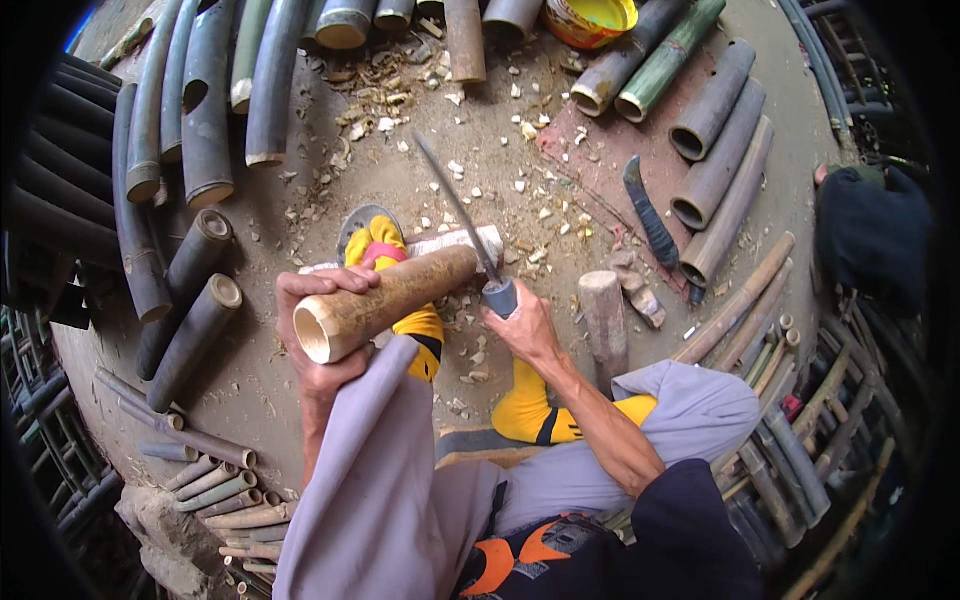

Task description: The person cuts a piece of bamboo with a blade and then measures and marks another bamboo stalk using a tape measure and the blade.

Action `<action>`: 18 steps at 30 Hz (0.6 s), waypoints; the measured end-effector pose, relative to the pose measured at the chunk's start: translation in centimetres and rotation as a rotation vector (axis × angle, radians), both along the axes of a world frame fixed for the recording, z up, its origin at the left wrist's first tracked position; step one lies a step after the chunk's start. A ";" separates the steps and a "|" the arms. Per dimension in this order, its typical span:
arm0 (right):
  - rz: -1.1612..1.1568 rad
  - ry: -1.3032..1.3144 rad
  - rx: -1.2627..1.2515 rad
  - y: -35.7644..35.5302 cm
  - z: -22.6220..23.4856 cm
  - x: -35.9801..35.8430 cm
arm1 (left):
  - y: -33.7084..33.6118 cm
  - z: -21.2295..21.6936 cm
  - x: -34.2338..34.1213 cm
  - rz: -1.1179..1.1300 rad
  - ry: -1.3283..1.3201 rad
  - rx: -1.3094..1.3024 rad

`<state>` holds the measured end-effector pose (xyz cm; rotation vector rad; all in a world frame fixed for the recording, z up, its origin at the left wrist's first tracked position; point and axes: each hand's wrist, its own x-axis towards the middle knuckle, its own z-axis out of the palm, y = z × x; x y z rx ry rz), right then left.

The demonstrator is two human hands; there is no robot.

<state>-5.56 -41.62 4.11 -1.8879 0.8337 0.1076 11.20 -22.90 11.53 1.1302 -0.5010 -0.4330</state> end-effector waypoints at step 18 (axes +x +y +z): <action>0.068 0.203 0.105 -0.1 -3.0 -1.7 | 2.1 0.3 0.6 -0.093 -0.030 0.158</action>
